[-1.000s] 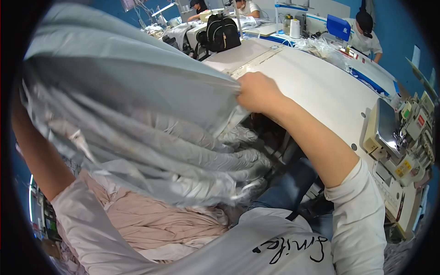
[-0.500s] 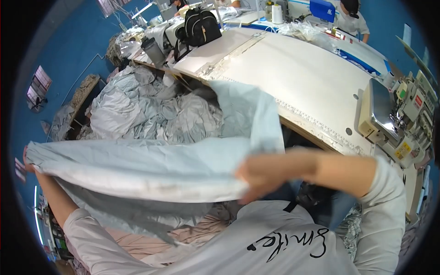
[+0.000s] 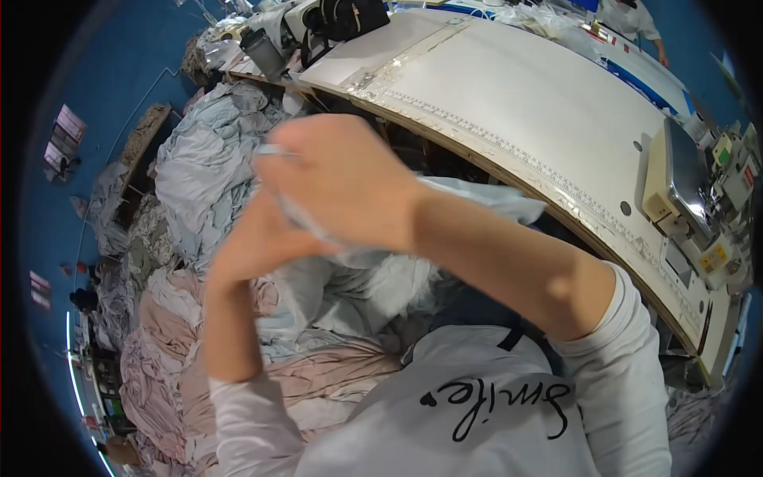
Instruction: Sewing fabric edges using an industrial sewing machine to assemble pillowcases.
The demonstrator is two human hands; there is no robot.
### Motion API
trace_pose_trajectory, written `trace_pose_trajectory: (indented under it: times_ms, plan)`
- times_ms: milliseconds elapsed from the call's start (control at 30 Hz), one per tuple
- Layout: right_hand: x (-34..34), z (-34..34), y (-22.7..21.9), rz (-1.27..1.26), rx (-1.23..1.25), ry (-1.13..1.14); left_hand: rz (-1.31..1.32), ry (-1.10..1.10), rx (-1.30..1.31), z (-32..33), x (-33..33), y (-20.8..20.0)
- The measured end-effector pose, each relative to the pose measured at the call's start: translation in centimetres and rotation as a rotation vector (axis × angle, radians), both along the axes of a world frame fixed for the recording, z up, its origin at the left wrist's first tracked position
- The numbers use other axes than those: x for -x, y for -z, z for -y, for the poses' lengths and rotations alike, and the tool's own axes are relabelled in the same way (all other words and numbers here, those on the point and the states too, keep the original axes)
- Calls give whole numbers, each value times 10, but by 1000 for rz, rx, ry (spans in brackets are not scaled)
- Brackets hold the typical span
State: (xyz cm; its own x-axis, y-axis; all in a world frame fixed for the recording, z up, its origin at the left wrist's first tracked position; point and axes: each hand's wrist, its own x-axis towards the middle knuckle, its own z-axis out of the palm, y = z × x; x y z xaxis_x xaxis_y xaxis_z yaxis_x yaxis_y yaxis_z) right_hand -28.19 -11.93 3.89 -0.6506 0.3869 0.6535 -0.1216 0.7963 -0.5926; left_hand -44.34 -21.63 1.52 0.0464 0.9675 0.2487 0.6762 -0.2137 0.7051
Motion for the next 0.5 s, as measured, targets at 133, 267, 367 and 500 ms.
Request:
trace_pose_trajectory:
  times_ms: [133,267,367,500]
  plan:
    - [-11,3,-39,54,175,-223,153,-228,43,0,9,19]
    - [-5,-51,85,172,432,177,500,132,97,71,33,7]
    - [13,-12,203,621,1395,-65,698,1033,69,96,-10,-50]
    - [37,64,252,692,1742,-213,675,1653,103,56,-22,-40]
